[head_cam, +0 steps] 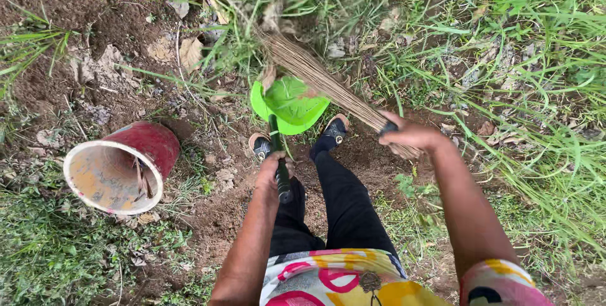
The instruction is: The person sweeps dry leaves, twigs, and scattered trash from a dirt and grass area into a green dustpan using a traditional straw broom. They repeatedly transfer the collected debris from the dustpan into a white bucket held in their other hand.
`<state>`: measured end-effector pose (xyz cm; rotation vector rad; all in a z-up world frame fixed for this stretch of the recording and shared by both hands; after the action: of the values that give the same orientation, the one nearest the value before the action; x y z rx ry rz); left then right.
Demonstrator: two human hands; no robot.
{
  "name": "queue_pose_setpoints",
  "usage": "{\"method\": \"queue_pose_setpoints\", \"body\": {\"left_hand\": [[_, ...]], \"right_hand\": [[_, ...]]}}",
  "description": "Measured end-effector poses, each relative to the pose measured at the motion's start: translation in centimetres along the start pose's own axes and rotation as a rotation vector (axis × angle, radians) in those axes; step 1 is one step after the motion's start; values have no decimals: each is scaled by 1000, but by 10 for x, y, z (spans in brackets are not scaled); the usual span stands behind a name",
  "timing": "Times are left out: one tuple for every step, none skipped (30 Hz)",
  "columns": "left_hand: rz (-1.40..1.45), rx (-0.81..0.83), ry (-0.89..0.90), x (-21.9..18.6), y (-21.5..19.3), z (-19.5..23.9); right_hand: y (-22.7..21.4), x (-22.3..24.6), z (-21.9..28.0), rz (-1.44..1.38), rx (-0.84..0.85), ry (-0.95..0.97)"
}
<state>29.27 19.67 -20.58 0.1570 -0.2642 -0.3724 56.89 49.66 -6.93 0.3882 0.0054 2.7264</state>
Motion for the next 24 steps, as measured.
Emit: {"method": "queue_pose_setpoints", "body": {"left_hand": [[44, 64, -32, -1, -6, 15], [88, 127, -64, -2, -7, 28], [59, 89, -24, -6, -14, 40], [30, 51, 15, -9, -20, 51], [4, 15, 60, -15, -23, 60], [3, -15, 82, -17, -23, 66], [4, -51, 100, -16, -22, 71], [4, -86, 119, -17, -20, 72], [0, -108, 113, -14, -18, 71], [-4, -129, 107, -12, -16, 68], [-4, -150, 107, -13, -14, 63], [15, -124, 115, -15, -9, 58], [33, -103, 119, -15, -9, 54], [52, -82, 124, -16, -12, 53], [72, -62, 104, -14, -16, 51], [92, -42, 84, -12, -20, 51], [111, -8, 74, -16, -16, 47], [132, 17, 61, -19, -16, 48], [165, 39, 54, -19, -20, 52], [198, 61, 47, -18, -25, 57], [178, 65, 69, -22, -31, 61], [158, 68, 92, -24, -35, 65], [138, 66, 108, -23, -41, 69], [142, 60, 141, -25, -46, 70]], "right_hand": [[-13, -7, 20, 130, -82, -232], [-15, -9, 33, 260, -160, -466], [-14, -42, 40, -9, -166, -341], [-12, -75, 47, -276, -168, -214], [-14, -92, 46, -324, -202, -168], [-17, -103, 42, -372, -235, -121], [-16, -109, 36, -421, -263, -70], [-13, -106, 20, -553, -274, -33], [-5, -97, -3, -685, -284, 9], [7, -82, -26, -663, -260, 17], [19, -61, -53, -638, -233, 21], [29, -40, -75, -612, -206, 25], [40, -27, -88, -589, -176, 34], [46, -14, -95, -472, -157, -8], [50, -10, -91, -358, -145, -45], [53, -8, -81, -244, -132, -83], [48, -14, -66, -310, -96, -43], [45, -25, -45, -377, -59, -5], [39, -23, -27, -320, -35, -106], [32, -23, -9, -262, -9, -207], [21, -29, 3, -312, -59, -205], [9, -32, 7, -361, -109, -203], [2, -37, 5, -354, -163, -145], [-7, -38, -2, -345, -217, -89]]}}
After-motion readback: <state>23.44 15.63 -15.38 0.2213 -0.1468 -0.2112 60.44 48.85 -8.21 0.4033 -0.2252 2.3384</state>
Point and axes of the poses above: each hand's wrist, its own z-axis away from the middle knuckle, its own y-axis out of the palm, x = y × z, the point moved 8 cm from there along -z, towards the middle knuckle, and after that the axes turned 7 degrees about -y, right-handed, at the moved point
